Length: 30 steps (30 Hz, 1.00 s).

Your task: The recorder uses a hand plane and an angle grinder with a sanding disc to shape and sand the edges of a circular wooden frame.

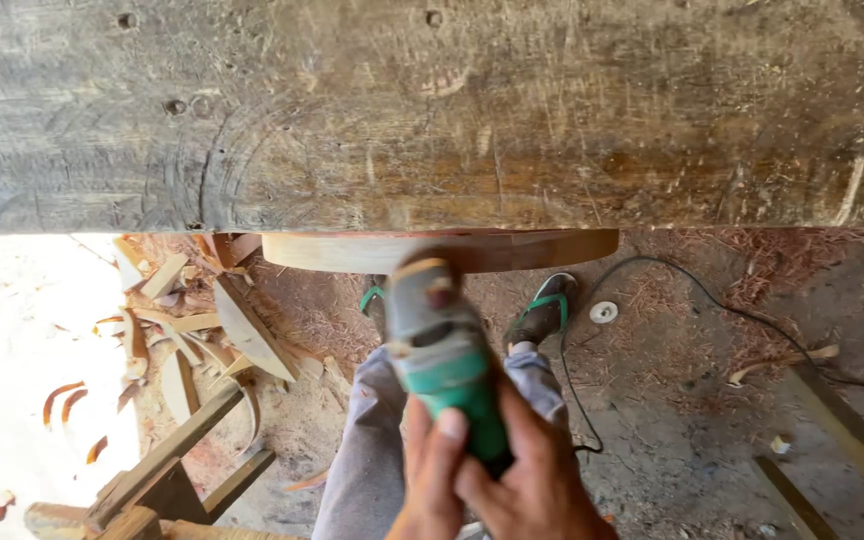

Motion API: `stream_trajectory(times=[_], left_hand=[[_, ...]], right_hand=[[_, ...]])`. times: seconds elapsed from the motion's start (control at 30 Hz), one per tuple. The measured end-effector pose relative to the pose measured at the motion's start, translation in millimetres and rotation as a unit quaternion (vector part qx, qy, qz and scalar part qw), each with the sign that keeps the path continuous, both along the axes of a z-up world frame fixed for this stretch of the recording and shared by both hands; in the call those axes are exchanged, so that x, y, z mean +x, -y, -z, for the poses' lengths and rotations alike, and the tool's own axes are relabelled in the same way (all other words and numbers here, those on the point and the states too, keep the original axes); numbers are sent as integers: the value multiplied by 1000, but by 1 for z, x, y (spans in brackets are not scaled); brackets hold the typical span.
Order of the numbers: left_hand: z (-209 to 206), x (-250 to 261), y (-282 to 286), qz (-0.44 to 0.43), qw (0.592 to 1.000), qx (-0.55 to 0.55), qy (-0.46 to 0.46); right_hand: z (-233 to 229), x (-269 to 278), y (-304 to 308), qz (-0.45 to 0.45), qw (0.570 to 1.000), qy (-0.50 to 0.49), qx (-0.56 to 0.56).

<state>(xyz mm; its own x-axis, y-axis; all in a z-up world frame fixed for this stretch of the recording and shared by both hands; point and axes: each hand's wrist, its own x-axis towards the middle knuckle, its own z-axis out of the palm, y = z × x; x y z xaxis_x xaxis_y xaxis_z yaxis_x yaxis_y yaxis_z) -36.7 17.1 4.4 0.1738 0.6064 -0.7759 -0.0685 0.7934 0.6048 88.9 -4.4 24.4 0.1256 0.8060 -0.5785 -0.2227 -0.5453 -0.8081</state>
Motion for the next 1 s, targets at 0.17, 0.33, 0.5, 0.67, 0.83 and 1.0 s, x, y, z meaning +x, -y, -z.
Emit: stream_trajectory(times=[0.17, 0.33, 0.5, 0.67, 0.83, 1.0], left_hand=[[9, -28, -20, -21, 994, 77, 70], [14, -18, -14, -10, 994, 42, 105], [-1, 14, -24, 30, 988, 78, 129], [0, 33, -20, 74, 986, 96, 113], [3, 54, -15, 134, 980, 123, 80], [6, 73, -9, 186, 974, 87, 93]], right_hand=[[-14, -20, -37, -83, 993, 82, 3], [-8, -20, -23, -78, 986, 148, 6], [14, -2, 13, -37, 993, 108, -35], [22, 17, 34, 10, 994, 64, -84], [36, 37, 62, 50, 995, 61, -55], [28, 41, 70, 99, 982, 134, -90]])
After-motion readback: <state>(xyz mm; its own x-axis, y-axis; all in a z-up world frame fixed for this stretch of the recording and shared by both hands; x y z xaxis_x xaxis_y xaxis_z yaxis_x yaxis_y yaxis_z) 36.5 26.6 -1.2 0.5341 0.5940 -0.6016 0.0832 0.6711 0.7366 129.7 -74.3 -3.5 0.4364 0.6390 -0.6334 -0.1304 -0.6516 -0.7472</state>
